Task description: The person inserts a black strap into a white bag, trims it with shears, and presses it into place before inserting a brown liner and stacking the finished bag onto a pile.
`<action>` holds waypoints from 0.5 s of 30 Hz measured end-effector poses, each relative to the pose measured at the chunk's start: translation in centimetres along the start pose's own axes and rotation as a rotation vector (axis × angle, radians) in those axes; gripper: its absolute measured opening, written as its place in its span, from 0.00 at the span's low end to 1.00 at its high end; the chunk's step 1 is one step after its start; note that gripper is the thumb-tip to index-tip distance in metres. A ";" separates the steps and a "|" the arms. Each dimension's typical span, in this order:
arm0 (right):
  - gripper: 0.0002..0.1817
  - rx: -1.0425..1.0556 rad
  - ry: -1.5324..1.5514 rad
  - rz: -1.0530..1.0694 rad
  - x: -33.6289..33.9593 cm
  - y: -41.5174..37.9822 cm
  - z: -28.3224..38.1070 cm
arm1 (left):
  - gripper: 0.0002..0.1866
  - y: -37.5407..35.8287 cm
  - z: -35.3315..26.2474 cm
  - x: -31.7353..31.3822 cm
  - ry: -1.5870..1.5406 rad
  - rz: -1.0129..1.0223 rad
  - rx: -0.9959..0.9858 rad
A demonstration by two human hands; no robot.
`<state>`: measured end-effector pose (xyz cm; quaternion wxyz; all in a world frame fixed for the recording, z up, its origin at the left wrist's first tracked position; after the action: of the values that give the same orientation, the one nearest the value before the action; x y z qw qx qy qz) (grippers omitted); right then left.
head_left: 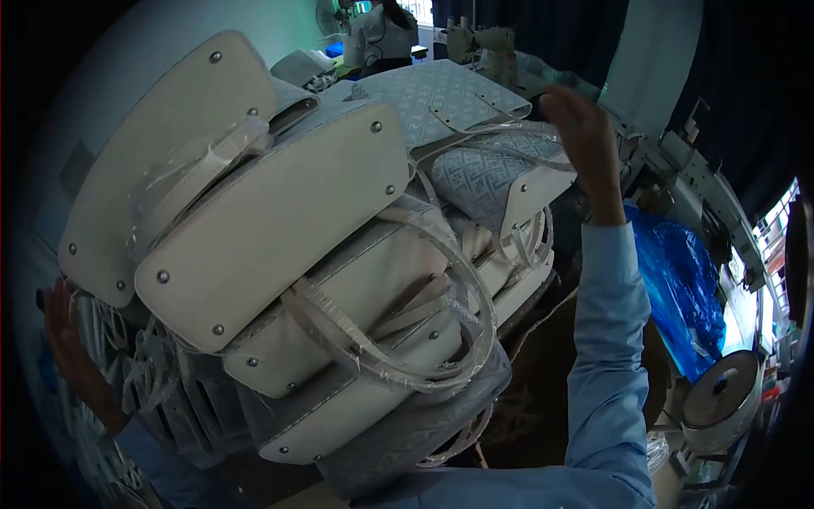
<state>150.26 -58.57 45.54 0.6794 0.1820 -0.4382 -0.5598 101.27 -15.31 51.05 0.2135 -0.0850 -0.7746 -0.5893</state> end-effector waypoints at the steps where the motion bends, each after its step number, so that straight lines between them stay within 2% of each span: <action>1: 0.25 0.150 -0.297 -0.142 0.9 1.1 -1.4 | 0.30 -0.6 0.1 1.0 0.084 0.059 -0.002; 2: 0.24 0.170 -0.391 -0.037 0.3 1.7 -3.3 | 0.29 -1.3 0.1 2.0 0.173 0.114 -0.004; 4: 0.24 -0.154 -0.262 0.606 -3.3 0.5 -6.7 | 0.28 -2.9 -1.9 3.6 0.258 0.117 0.012; 6: 0.24 -0.242 -0.292 0.809 -5.8 -1.2 -6.7 | 0.28 -4.9 -3.7 5.5 0.359 0.122 0.043; 7: 0.29 -0.190 -0.480 0.791 -6.4 -1.1 -6.3 | 0.26 -5.7 -4.3 6.4 0.410 0.125 0.086; 8: 0.29 -0.172 -0.476 0.812 -7.3 -1.1 -5.2 | 0.25 -6.5 -4.5 7.2 0.447 0.137 0.118; 12: 0.23 0.074 -0.355 0.855 -6.9 -2.0 -2.4 | 0.23 -10.9 -0.2 10.9 0.376 0.175 0.198; 14: 0.21 0.111 -0.221 0.517 -6.1 -1.2 -3.9 | 0.22 -13.3 2.1 13.1 0.385 0.179 0.257; 15: 0.21 0.108 -0.189 0.377 -4.6 -1.0 -4.3 | 0.22 -14.1 1.1 13.1 0.402 0.178 0.284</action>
<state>153.13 -55.71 40.65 0.7171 0.0798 -0.5556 -0.4133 83.89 -19.89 44.11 0.4241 -0.0032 -0.7809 -0.4586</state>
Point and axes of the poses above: each hand's wrist, its own y-axis towards the middle knuckle, its own x-axis out of the back of the hand, z = x × y, the point moved 3 cm from there along y, towards the middle knuckle, and after that the axes turned 9 degrees about y, right-handed, at the moved point
